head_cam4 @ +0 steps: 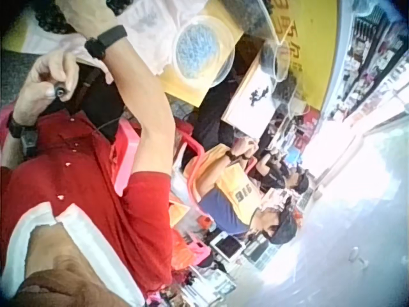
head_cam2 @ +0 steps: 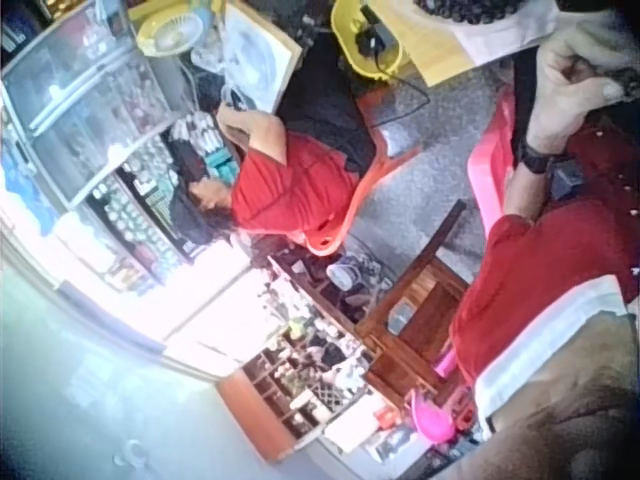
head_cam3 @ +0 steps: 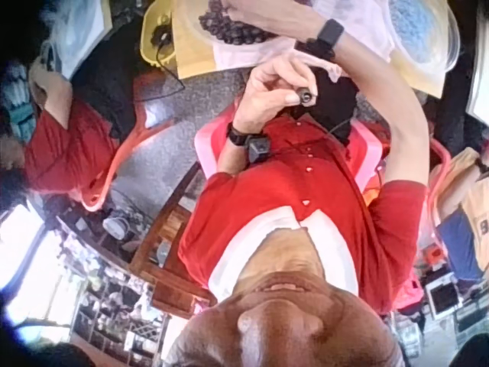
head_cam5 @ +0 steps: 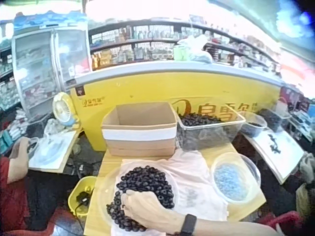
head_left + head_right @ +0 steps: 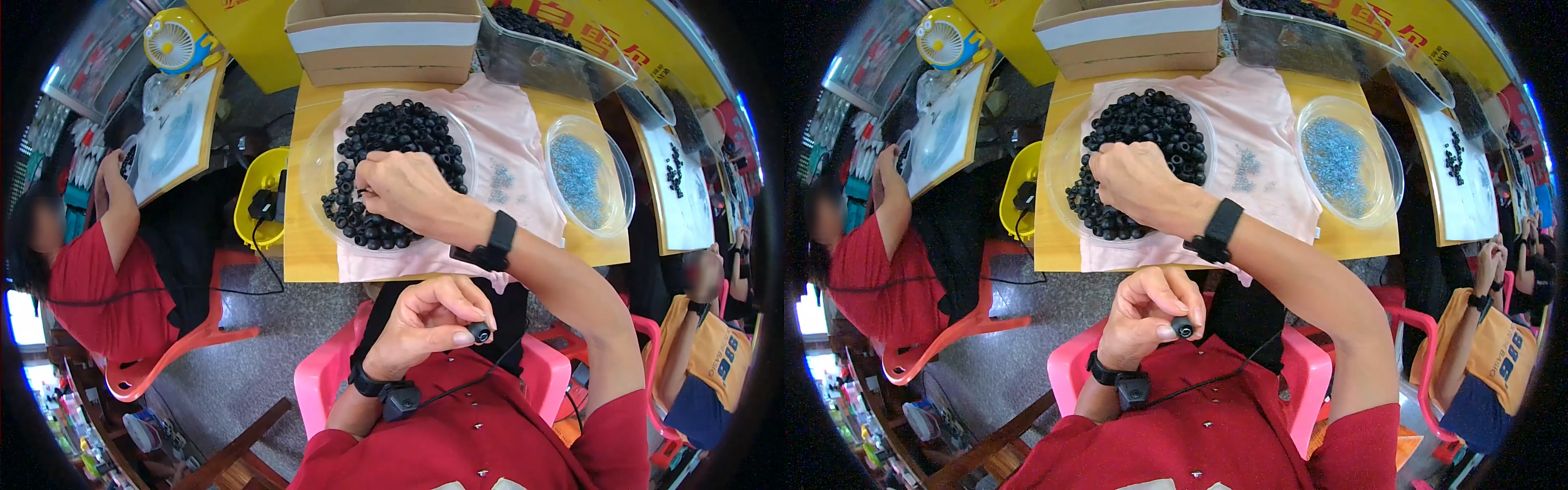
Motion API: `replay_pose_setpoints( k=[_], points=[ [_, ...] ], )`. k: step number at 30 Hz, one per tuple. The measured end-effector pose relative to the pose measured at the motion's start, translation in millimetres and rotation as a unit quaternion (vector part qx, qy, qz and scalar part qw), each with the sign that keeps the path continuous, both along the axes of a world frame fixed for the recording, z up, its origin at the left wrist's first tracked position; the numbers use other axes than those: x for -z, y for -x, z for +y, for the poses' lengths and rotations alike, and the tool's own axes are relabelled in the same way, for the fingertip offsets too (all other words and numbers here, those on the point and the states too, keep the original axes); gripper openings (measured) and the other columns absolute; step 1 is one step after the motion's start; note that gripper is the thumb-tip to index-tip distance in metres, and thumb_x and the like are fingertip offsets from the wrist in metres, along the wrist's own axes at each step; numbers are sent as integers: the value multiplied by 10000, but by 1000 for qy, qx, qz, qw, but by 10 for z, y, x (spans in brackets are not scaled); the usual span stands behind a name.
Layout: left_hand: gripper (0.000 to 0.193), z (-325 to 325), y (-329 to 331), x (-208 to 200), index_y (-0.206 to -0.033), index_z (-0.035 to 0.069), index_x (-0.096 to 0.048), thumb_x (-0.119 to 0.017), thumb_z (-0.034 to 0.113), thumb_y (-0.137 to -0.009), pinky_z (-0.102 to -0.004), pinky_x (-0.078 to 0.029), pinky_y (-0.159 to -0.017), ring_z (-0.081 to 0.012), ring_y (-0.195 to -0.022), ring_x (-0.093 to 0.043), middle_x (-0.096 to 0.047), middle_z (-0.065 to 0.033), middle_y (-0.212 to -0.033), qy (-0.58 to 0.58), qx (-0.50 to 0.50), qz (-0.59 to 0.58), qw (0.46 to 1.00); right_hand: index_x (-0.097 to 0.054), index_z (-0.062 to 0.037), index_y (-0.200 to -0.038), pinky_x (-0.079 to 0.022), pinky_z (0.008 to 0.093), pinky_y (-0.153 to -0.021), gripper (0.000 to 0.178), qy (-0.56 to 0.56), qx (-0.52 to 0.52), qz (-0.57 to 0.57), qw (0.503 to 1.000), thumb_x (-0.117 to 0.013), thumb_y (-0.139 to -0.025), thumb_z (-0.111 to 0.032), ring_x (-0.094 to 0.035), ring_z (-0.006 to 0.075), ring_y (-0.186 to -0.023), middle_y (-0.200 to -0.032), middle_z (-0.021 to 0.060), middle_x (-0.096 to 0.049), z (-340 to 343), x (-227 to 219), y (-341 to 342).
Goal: Manually assembling small black plastic components by inserting metal pins into them at an assembly table.
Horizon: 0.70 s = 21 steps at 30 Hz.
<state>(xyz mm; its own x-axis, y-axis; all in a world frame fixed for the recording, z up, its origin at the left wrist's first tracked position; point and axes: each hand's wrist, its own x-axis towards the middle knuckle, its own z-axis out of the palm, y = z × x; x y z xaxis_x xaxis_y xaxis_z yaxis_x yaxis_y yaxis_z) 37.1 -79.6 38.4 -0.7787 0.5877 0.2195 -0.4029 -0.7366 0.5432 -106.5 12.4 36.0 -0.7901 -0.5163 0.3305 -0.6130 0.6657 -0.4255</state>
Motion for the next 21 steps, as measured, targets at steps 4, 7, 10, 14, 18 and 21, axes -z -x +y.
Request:
replay_pose_setpoints(
  k=[4, 7, 10, 14, 18, 21],
  points=[
    [149, 10, -15, 19, -955, 31, -630, -690, 2, -822, -310, -526, -810, -201, -894, -631, -615, -151, -1000, 5, -6, -26, 1000, -654, -39, -873, -520, 383, -655, 148, 58, 53, -20, 997, -681, -746, -109, -661, 289, -753, -816, 106, -650, 507, -291, -333],
    [162, 83, 13, 94, -972, 30, -627, -689, 15, -823, -318, -535, -784, -213, -873, -637, -611, -157, -984, -9, 2, -49, 999, -647, -31, -838, -523, 389, -655, 133, 42, 146, -57, 987, -667, -741, -119, -665, 295, -742, -824, 114, -657, 1057, -274, -713],
    [155, 225, 73, 168, -983, 34, -608, -671, 41, -841, -302, -510, -757, -191, -829, -612, -604, -151, -971, -3, -4, -73, 997, -649, -36, -841, -522, 386, -651, 126, 10, 216, -104, 971, -679, -754, -122, -664, 292, -741, -819, 112, -653, 1417, -60, -947],
    [139, 411, 62, 258, -976, 31, -595, -655, 39, -851, -289, -494, -745, -179, -833, -597, -598, -135, -957, 32, 15, -115, 993, -646, -46, -880, -520, 395, -657, 150, 15, 246, -122, 961, -693, -772, -140, -663, 293, -746, -831, 100, -651, 1503, 78, -1076],
    [130, 462, 65, 265, -966, 22, -595, -655, 40, -853, -289, -492, -736, -177, -839, -597, -602, -136, -965, 53, 27, -117, 991, -636, -39, -875, -516, 398, -672, 153, 11, 237, -129, 963, -693, -782, -146, -658, 298, -791, -885, 113, -640, 1566, -92, -1103],
    [129, 454, 78, 275, -968, 20, -597, -656, 43, -856, -290, -494, -736, -178, -835, -599, -604, -138, -966, 63, 13, -110, 992, -634, -32, -874, -518, 404, -684, 171, 14, 212, -94, 973, -704, -768, -145, -647, 300, -814, -883, 120, -621, 1551, -89, -1055]
  ],
)
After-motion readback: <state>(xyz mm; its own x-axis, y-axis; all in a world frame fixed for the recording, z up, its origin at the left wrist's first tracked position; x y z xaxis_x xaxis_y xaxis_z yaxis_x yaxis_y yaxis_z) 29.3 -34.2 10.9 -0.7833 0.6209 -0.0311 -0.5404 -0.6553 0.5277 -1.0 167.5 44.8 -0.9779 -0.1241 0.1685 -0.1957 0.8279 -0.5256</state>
